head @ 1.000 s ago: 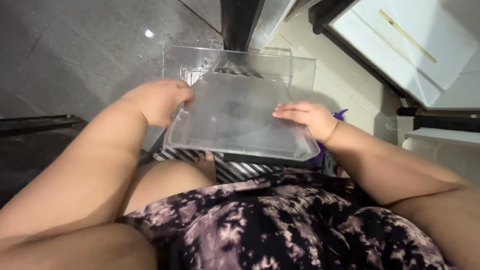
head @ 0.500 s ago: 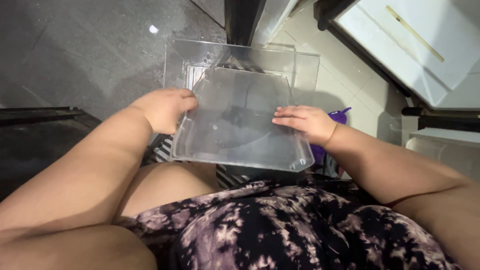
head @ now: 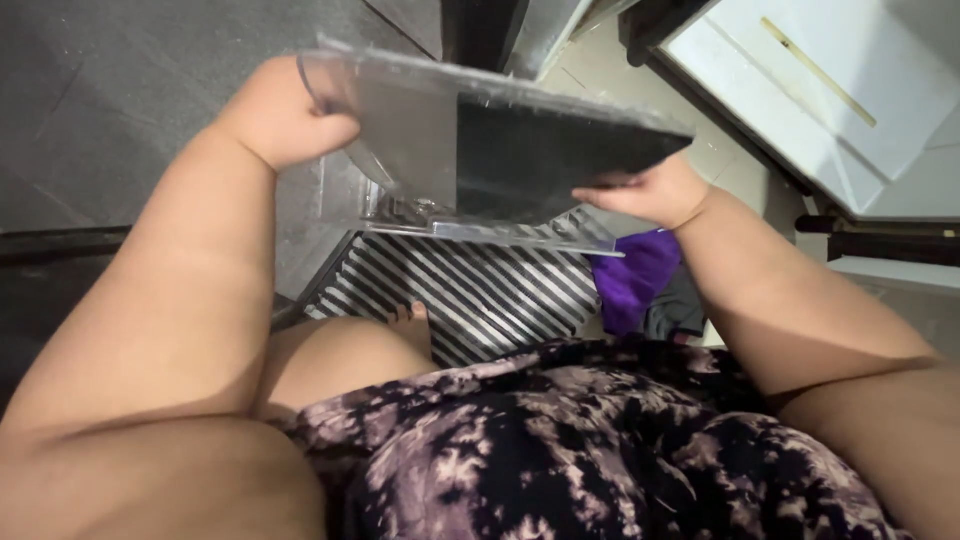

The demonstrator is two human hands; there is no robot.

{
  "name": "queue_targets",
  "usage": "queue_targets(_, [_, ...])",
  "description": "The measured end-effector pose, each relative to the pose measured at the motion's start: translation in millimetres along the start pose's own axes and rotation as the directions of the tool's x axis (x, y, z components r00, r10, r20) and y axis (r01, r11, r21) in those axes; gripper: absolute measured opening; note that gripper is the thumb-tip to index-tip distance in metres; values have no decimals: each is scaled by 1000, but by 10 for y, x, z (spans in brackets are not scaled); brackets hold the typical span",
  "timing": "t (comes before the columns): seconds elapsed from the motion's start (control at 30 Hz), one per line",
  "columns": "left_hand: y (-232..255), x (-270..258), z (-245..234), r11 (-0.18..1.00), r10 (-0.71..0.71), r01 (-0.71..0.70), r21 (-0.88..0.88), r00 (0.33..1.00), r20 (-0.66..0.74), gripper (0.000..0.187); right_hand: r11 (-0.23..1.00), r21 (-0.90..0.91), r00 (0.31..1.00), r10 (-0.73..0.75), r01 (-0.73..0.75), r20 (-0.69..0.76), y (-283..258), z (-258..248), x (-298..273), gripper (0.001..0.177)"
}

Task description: Removing and cleaning refrigerator bins and shelves in a bathroom area.

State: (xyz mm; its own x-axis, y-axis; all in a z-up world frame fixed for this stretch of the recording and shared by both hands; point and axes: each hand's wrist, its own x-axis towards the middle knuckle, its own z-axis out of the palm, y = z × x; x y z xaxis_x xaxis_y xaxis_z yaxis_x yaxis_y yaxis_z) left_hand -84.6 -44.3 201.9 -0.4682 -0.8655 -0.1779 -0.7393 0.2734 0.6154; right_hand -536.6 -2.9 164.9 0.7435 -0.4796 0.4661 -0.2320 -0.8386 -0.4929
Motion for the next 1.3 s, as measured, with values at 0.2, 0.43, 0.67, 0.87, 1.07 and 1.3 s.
queue_targets(0.2, [-3,170,34,994,105,-103,39,993,-44,25,545,539,741,622,-642,254,149,126,-77,51])
queue_targets(0.43, [61,364,82,985,-123,123,-122,992,15,29,429,578,651,718,-694,247,447,143,-48,53])
queue_targets(0.67, [-79,422,156,986,-96,88,-144,994,-51,34,373,398,492,831,-838,258,577,159,8,33])
queue_targets(0.87, [-392,281,309,953,-121,122,-276,992,24,46,396,472,547,803,-787,238,704,238,-162,44])
queue_targets(1.07, [-900,-118,719,327,-730,493,-806,673,115,84,289,449,327,945,-845,6,1068,496,-1307,64])
queue_targets(1.3, [-1172,-35,1380,311,-898,934,-174,349,269,91,-555,516,-156,765,-653,625,646,890,-974,93])
